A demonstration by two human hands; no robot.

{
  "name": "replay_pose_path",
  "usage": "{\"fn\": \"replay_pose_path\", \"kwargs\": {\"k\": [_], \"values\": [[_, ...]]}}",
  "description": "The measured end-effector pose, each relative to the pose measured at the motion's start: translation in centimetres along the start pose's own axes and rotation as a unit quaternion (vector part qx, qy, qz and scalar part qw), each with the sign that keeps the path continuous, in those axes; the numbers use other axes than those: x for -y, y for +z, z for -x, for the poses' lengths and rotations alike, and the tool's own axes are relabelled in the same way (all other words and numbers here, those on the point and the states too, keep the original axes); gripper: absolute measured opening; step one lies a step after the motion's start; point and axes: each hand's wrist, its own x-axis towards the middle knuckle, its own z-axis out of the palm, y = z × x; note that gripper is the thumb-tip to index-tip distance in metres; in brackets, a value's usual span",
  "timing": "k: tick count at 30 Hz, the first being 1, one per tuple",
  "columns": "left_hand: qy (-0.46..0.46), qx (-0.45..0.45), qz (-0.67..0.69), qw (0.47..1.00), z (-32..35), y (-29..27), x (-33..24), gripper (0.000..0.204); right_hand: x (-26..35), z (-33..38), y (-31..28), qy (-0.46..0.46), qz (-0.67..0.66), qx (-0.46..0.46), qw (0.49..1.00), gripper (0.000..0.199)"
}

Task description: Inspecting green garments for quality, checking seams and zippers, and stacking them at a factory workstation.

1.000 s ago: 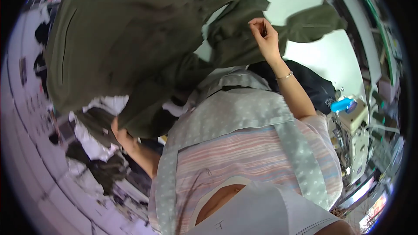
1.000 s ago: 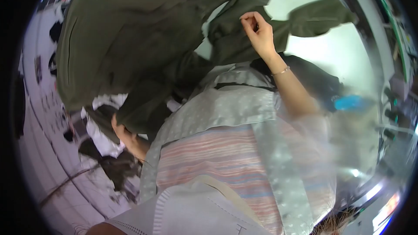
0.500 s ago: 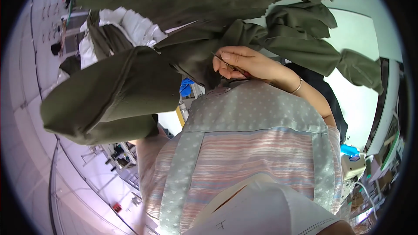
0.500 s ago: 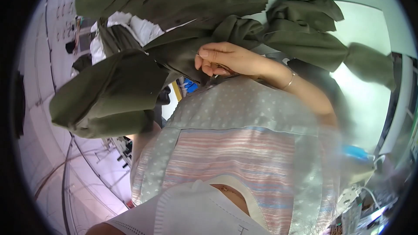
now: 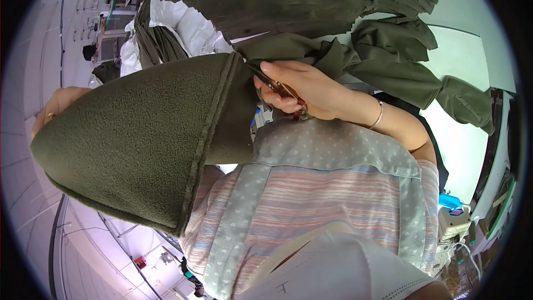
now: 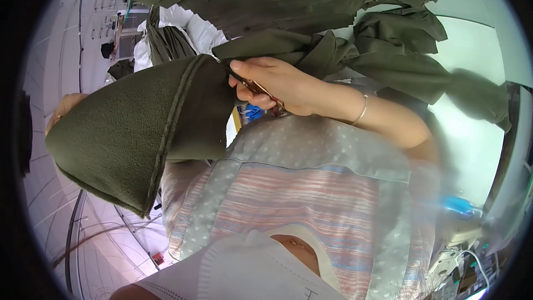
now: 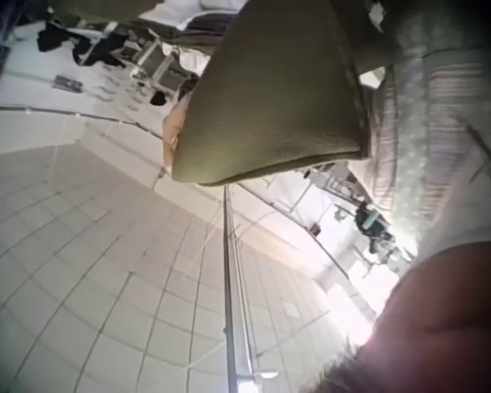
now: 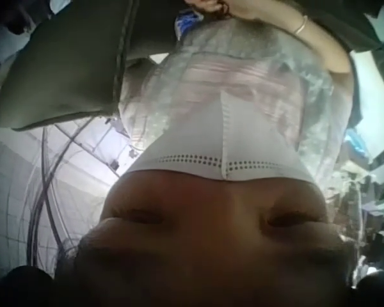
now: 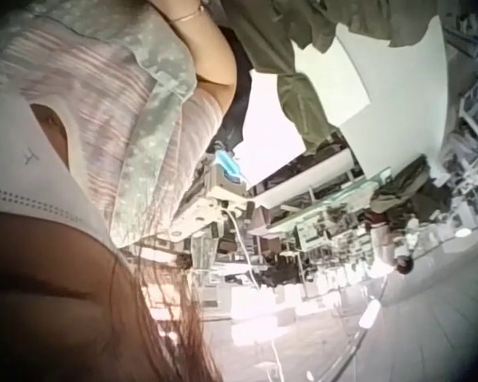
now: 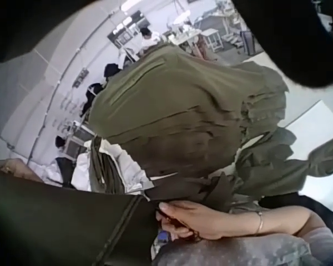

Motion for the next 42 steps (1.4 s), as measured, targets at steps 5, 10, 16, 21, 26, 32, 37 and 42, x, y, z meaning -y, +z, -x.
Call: {"fn": "replay_pose_path", "kwargs": {"k": [5,10,16,21,26,32,37,42], "values": [[0.016,0.059,0.158,0.985,-2.7,1.1,1.0,0.014,-0.1,-0.2,-0.3,-0.025,0.04,-0.014,0.999,0.035],[0.038,0.108,0.298,0.948,-4.5,2.2,1.3,0.017,0.0,-0.8,0.5,0.0,-0.019,-0.006,1.0,0.034],[0.062,0.173,0.468,0.864,-7.8,3.8,2.5,0.02,0.3,-1.1,-0.4,0.024,-0.107,-0.019,0.994,0.032],[0.137,0.209,0.361,0.898,-8.4,5.3,1.2,0.022,0.1,-1.8,-0.8,0.048,-0.094,0.015,0.994,0.03],[0.115,0.062,0.322,0.938,-3.8,-2.5,-0.1,0.025,-0.2,-1.1,-2.7,-0.023,-0.057,-0.023,0.998,0.028],[-0.01,-0.15,-0.149,0.977,-4.6,-3.8,1.0,0.007,3.6,3.0,-3.3,-0.228,0.12,-0.145,0.955,0.026],[-0.268,-0.253,-0.077,0.926,-10.4,2.7,4.8,0.04,8.4,9.9,-1.4,-0.352,0.415,-0.123,0.83,0.023],[-0.245,-0.123,-0.065,0.959,-14.8,11.5,9.7,0.036,8.6,13.6,4.1,-0.34,0.454,-0.179,0.804,0.021]]}}
